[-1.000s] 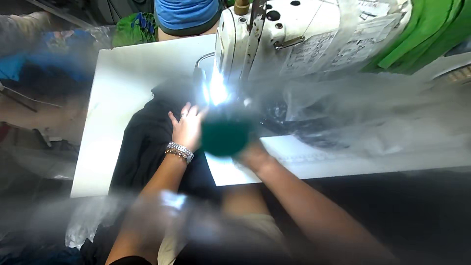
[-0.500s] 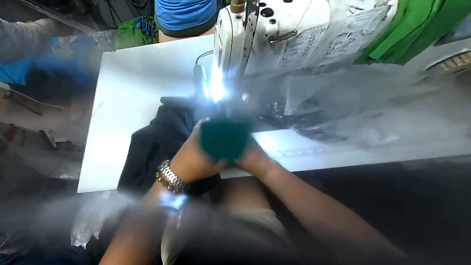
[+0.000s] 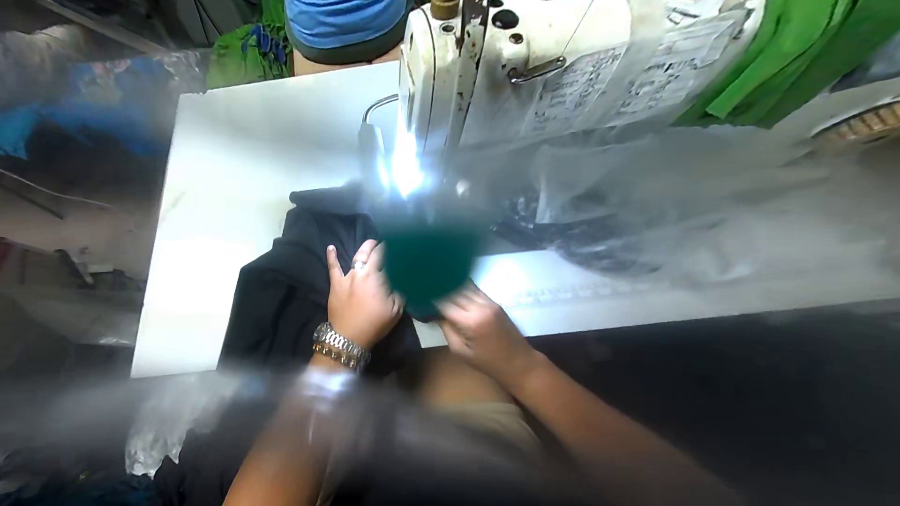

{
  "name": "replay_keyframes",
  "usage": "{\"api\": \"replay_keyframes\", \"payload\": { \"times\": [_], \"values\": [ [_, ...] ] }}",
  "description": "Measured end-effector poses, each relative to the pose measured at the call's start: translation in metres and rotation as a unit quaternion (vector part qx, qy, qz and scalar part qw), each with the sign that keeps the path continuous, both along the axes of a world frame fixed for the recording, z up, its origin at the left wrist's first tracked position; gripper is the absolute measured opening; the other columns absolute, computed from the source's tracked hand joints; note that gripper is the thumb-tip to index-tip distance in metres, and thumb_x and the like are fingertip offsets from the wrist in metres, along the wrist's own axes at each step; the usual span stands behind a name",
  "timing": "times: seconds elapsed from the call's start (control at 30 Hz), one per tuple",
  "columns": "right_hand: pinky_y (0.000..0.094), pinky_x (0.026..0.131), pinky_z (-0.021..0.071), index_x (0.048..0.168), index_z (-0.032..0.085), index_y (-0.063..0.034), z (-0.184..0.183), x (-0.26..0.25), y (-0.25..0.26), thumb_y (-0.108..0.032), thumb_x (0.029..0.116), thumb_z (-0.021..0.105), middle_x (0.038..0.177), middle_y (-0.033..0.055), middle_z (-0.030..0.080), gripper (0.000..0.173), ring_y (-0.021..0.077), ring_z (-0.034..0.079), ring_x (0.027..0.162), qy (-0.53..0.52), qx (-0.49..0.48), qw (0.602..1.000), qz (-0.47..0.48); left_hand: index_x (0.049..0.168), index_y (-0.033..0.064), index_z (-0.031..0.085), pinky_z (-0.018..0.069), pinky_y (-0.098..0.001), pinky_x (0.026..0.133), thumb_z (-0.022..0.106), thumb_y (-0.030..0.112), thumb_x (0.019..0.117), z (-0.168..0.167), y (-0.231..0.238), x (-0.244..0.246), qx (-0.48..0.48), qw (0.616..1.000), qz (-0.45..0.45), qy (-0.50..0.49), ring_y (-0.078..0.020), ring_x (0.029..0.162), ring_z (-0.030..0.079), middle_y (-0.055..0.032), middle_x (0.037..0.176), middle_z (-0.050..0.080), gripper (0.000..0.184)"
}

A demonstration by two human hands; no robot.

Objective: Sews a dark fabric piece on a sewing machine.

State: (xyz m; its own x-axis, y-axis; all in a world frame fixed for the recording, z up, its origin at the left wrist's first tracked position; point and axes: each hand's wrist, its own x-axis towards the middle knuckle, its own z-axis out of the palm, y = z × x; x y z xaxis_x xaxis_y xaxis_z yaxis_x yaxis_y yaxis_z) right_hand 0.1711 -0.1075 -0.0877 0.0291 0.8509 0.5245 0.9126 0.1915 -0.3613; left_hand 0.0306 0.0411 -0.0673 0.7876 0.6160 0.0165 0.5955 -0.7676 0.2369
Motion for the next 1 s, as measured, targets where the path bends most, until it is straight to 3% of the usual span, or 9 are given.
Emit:
{"api": "replay_keyframes", "payload": {
  "times": [0.13, 0.3, 0.47, 0.6, 0.8, 0.9, 1.0],
  "values": [
    [0.0468, 0.108, 0.0488, 0.095, 0.076, 0.0022, 0.005, 0.003, 0.012, -0.003, 0.0888, 0.056, 0.112, 0.016, 0.076, 0.021, 0.032, 0.07, 0.116, -0.001, 0.005, 1.0, 0.001, 0.151, 0.0339, 0.053, 0.0085, -0.0723, 0.121, 0.033, 0.043, 0.1074, 0.005, 0.012, 0.007, 0.001, 1.0, 0.007, 0.006, -0.0213, 0.153, 0.034, 0.0066, 0.159, 0.047, 0.049],
    [0.0448, 0.109, 0.0482, 0.097, 0.077, 0.002, 0.004, 0.003, 0.016, -0.002, 0.0889, 0.056, 0.113, 0.0156, 0.076, 0.022, 0.0314, 0.07, 0.116, 0.0, 0.011, 1.0, -0.006, 0.151, 0.0325, 0.053, 0.0098, -0.0721, 0.12, 0.034, 0.041, 0.1072, 0.003, 0.016, 0.008, 0.003, 1.0, 0.003, -0.003, -0.021, 0.153, 0.035, 0.0067, 0.159, 0.047, 0.048],
    [0.0535, 0.105, 0.0504, 0.101, 0.075, 0.0065, 0.014, 0.006, 0.032, 0.0, 0.0844, 0.059, 0.113, 0.0205, 0.075, 0.024, 0.0361, 0.07, 0.114, 0.027, 0.008, 0.999, -0.019, 0.154, 0.0319, 0.049, 0.0109, -0.0729, 0.12, 0.035, 0.04, 0.1082, 0.006, 0.032, 0.017, 0.003, 1.0, 0.003, 0.025, -0.0217, 0.154, 0.032, 0.0072, 0.163, 0.041, 0.049],
    [0.0545, 0.105, 0.0502, 0.101, 0.075, 0.0072, 0.017, 0.01, 0.041, 0.0, 0.084, 0.059, 0.113, 0.0218, 0.074, 0.024, 0.037, 0.07, 0.114, 0.03, 0.005, 0.999, -0.028, 0.154, 0.0334, 0.049, 0.0117, -0.0724, 0.12, 0.035, 0.039, 0.1085, 0.007, 0.042, 0.024, 0.012, 1.0, 0.009, 0.021, -0.0212, 0.154, 0.033, 0.0079, 0.162, 0.042, 0.048],
    [0.0538, 0.105, 0.0503, 0.105, 0.076, 0.0054, 0.012, 0.012, 0.05, -0.005, 0.0887, 0.059, 0.116, 0.0201, 0.074, 0.025, 0.0359, 0.07, 0.116, 0.002, -0.006, 0.999, -0.041, 0.153, 0.0359, 0.049, 0.0139, -0.0738, 0.118, 0.036, 0.036, 0.109, 0.005, 0.054, 0.028, 0.023, 1.0, 0.002, 0.016, -0.0229, 0.153, 0.033, 0.0067, 0.161, 0.044, 0.046],
    [0.0521, 0.11, 0.0471, 0.111, 0.074, 0.008, 0.023, 0.012, 0.058, -0.001, 0.0915, 0.061, 0.122, 0.0237, 0.071, 0.025, 0.0397, 0.065, 0.123, 0.039, -0.051, 0.997, -0.048, 0.153, 0.0377, 0.048, 0.0146, -0.074, 0.118, 0.036, 0.035, 0.1096, 0.006, 0.064, 0.032, 0.026, 0.999, 0.005, 0.026, -0.0238, 0.154, 0.032, 0.0059, 0.161, 0.044, 0.045],
    [0.0476, 0.111, 0.0469, 0.115, 0.072, 0.0093, 0.032, 0.011, 0.065, 0.001, 0.0933, 0.059, 0.126, 0.0256, 0.069, 0.027, 0.0401, 0.063, 0.126, 0.094, -0.076, 0.991, -0.065, 0.147, 0.031, 0.056, 0.0145, -0.0745, 0.118, 0.037, 0.035, 0.1093, 0.009, 0.075, 0.033, 0.034, 0.999, -0.011, 0.006, -0.0263, 0.151, 0.038, 0.0014, 0.156, 0.051, 0.043]
  ]
}}
